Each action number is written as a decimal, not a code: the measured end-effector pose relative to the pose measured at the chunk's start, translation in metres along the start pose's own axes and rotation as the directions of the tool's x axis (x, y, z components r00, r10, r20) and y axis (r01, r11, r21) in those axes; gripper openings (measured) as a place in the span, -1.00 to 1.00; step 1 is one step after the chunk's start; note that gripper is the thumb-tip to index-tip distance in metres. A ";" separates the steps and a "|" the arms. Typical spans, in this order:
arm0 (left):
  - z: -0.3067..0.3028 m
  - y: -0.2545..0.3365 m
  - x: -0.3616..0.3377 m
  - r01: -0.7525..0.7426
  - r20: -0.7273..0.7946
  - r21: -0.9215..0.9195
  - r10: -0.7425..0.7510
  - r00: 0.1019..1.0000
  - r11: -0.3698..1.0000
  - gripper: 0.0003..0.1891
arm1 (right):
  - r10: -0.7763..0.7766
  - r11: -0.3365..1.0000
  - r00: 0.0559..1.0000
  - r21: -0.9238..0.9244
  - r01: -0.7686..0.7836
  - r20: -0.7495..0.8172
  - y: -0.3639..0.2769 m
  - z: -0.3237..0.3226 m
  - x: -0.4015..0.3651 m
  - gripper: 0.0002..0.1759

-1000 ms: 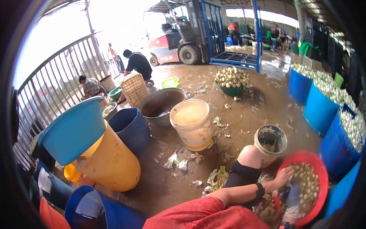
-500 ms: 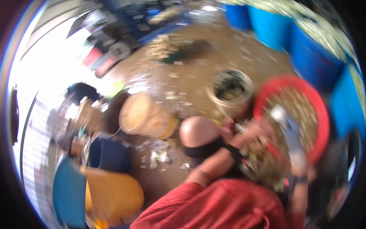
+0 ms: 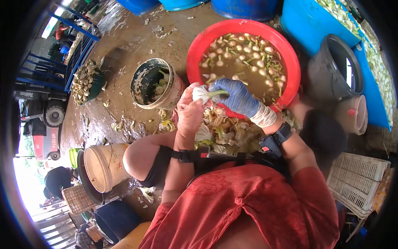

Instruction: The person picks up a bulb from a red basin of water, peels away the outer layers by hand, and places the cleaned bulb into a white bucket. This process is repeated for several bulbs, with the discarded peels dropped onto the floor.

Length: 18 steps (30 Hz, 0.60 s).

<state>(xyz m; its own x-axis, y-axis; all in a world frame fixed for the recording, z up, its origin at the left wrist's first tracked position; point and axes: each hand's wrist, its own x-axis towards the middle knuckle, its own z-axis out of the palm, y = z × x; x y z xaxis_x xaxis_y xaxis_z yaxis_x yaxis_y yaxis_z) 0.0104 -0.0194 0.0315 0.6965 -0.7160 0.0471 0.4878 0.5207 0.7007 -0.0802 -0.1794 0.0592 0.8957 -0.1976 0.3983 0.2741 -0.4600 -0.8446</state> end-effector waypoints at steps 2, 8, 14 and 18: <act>-0.003 -0.005 -0.001 0.016 0.011 0.038 -0.016 1.000 0.999 -0.55 | 0.067 0.995 0.998 0.075 -0.068 0.006 0.009 0.003 -0.003 -0.77; -0.036 -0.034 -0.006 0.282 -0.121 -0.012 -0.281 0.952 0.959 -0.58 | 0.387 0.782 0.922 0.531 -0.326 -0.003 0.056 0.019 -0.029 -0.90; -0.055 -0.033 0.006 0.225 -0.287 0.693 -0.025 0.958 0.685 -0.70 | 0.764 0.503 0.624 0.756 -0.418 -0.163 0.113 0.002 -0.043 -0.93; -0.025 0.032 0.036 -0.122 -0.550 -0.179 0.004 0.835 0.976 -0.32 | 0.833 0.457 0.512 0.782 -0.424 -0.210 0.202 -0.015 -0.061 -0.94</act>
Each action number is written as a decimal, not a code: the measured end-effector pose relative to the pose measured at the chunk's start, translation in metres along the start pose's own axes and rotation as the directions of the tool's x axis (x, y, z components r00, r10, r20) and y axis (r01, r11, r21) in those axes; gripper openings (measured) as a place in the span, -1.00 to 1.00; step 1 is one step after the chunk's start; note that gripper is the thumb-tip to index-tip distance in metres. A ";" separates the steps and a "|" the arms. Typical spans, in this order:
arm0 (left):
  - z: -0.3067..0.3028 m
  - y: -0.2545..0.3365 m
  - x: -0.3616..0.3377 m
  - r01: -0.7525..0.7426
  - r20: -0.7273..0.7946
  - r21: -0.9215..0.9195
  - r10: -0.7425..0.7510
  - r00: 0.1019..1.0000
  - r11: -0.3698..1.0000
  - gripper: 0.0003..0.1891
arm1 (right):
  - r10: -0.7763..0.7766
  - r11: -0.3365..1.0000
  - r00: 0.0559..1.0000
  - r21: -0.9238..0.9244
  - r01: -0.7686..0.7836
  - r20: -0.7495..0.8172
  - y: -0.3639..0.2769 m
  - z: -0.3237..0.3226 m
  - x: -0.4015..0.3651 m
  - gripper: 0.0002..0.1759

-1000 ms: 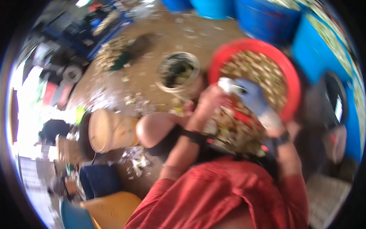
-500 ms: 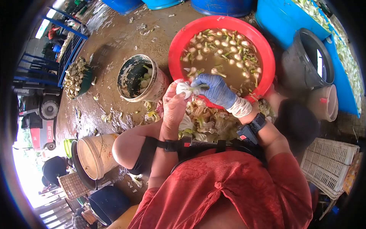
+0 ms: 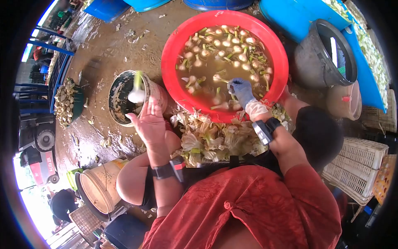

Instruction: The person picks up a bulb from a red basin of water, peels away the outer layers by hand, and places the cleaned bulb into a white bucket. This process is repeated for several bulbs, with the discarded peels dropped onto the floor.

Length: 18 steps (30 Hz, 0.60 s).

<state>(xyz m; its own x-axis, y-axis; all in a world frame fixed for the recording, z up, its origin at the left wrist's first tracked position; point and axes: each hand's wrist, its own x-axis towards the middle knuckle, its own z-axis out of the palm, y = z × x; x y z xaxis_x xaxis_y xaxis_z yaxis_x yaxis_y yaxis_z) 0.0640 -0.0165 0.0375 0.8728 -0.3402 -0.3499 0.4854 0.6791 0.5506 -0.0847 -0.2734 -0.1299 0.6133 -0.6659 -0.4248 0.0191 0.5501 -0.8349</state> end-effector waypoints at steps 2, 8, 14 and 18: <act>-0.001 -0.012 -0.003 -0.004 -0.040 0.119 0.009 0.999 0.993 -0.38 | -0.245 0.586 0.961 -0.770 0.251 0.127 0.009 -0.009 0.035 -0.87; -0.026 -0.052 -0.004 0.298 -0.106 0.343 -0.279 0.954 0.891 -0.71 | -0.670 -0.225 0.678 -0.953 0.202 0.302 0.066 0.015 0.097 -0.72; -0.030 -0.059 0.001 0.291 -0.198 0.487 -0.220 0.955 0.824 -0.70 | 0.203 0.951 0.868 -0.301 -0.065 0.454 0.042 0.067 0.047 -0.86; -0.014 -0.055 -0.007 0.270 -0.168 0.485 -0.215 0.962 0.832 -0.66 | 0.035 0.841 0.845 -0.472 0.264 0.534 -0.001 0.104 -0.016 -0.82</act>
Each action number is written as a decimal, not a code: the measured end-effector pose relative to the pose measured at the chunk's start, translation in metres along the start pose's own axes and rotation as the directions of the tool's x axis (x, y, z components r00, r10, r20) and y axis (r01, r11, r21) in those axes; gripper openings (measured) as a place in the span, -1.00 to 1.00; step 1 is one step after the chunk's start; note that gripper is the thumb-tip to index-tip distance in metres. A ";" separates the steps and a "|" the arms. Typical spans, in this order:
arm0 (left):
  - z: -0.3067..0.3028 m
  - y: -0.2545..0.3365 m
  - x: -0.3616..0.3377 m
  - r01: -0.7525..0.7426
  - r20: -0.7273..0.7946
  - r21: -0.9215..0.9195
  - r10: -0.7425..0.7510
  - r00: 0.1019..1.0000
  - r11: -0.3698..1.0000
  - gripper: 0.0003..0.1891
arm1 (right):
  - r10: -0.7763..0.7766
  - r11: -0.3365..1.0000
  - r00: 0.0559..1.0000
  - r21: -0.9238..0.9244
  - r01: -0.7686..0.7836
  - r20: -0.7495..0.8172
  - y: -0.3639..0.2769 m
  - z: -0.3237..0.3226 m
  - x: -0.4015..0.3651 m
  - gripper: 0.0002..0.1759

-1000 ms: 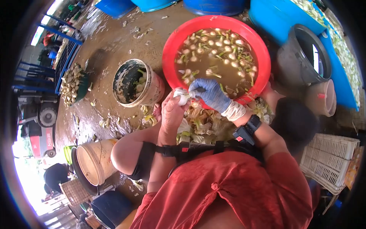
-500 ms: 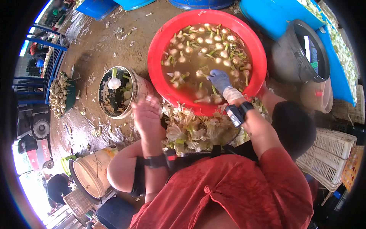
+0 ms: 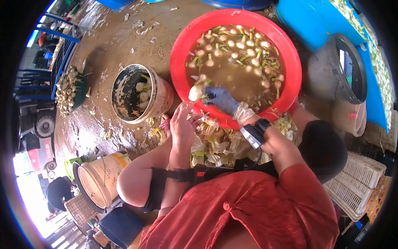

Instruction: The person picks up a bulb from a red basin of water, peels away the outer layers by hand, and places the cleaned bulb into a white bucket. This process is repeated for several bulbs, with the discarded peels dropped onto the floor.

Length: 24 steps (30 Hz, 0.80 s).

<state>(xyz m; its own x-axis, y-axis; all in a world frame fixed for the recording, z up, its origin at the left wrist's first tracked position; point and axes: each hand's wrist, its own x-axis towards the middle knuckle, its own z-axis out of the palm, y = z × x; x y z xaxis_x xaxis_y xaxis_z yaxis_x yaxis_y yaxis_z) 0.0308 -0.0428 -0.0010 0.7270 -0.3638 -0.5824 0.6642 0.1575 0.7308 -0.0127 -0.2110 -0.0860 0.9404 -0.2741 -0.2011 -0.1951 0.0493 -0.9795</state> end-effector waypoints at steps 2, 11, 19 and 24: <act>0.002 0.004 -0.005 -0.027 0.141 -0.103 0.041 0.989 0.994 -0.63 | -0.206 0.978 0.976 -0.004 0.207 0.068 0.000 0.010 -0.010 -0.74; 0.001 0.001 -0.022 -0.255 0.270 -0.358 0.361 0.893 0.898 -0.69 | -0.331 0.941 0.940 -0.100 0.323 -0.079 -0.076 0.020 -0.050 -0.66; 0.000 -0.014 -0.029 -0.574 0.194 0.011 0.562 0.804 0.818 -0.65 | -0.409 0.780 0.904 -0.562 0.274 -0.127 -0.110 0.038 -0.071 -0.84; 0.003 -0.026 -0.031 -0.667 0.176 0.044 0.651 0.738 0.744 -0.68 | -0.398 0.667 0.903 -0.727 0.163 -0.163 -0.109 0.048 -0.070 -0.82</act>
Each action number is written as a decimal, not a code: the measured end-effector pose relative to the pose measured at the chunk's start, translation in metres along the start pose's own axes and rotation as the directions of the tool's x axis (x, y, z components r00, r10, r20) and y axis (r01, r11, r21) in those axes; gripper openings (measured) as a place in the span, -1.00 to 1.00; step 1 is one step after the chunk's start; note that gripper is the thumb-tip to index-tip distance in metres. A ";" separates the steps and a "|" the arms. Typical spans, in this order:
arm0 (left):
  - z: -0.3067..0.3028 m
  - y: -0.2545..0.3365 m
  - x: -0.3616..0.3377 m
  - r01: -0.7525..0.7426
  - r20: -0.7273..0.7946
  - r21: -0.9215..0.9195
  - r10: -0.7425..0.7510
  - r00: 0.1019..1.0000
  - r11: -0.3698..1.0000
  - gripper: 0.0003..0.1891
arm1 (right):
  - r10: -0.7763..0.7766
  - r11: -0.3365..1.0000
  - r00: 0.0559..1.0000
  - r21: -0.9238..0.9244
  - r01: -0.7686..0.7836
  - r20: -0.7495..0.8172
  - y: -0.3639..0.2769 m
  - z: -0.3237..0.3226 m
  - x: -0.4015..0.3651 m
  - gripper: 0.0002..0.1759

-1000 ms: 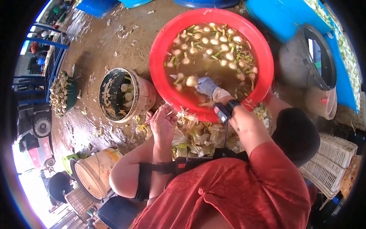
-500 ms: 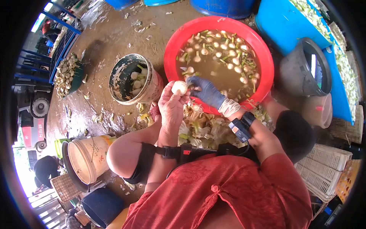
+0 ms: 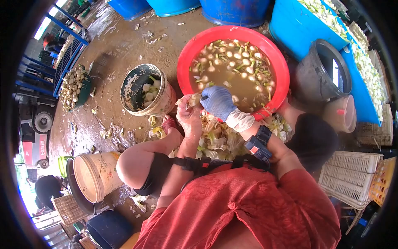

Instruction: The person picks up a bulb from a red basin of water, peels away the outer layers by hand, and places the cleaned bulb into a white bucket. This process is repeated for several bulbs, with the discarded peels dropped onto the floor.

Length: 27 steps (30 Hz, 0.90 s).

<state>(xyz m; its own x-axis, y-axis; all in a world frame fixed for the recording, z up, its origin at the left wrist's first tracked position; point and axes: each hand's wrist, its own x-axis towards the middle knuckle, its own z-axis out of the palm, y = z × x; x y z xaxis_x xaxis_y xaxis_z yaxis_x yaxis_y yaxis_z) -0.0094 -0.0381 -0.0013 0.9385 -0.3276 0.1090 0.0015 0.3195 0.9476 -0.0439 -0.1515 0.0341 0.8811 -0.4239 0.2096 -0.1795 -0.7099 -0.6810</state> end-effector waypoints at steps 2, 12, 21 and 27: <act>0.000 0.000 -0.002 -0.023 -0.010 0.028 0.023 1.000 0.999 -0.68 | 0.055 0.997 0.998 -0.043 -0.057 -0.036 -0.002 0.002 -0.001 -0.82; -0.006 0.013 0.000 0.228 0.031 -0.211 -0.227 0.973 0.950 -0.65 | 0.104 0.905 0.993 0.418 -0.074 -0.050 0.022 -0.002 -0.001 -0.88; -0.012 -0.008 -0.006 0.064 0.042 0.287 -0.079 0.996 0.956 -0.58 | -0.133 0.979 0.982 -0.134 0.151 0.133 0.009 -0.008 -0.004 -0.89; -0.014 0.022 -0.004 0.186 0.137 0.326 -0.241 0.961 0.927 -0.60 | -0.026 0.999 0.992 0.034 0.022 0.121 0.026 0.000 -0.008 -0.93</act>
<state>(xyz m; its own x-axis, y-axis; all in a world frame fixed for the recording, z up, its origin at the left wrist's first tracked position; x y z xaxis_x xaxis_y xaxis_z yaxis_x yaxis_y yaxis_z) -0.0086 -0.0169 0.0144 0.8540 -0.5138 -0.0823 0.0633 -0.0543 0.9965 -0.0562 -0.1667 0.0149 0.9319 -0.3342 0.1409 -0.1450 -0.6993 -0.6999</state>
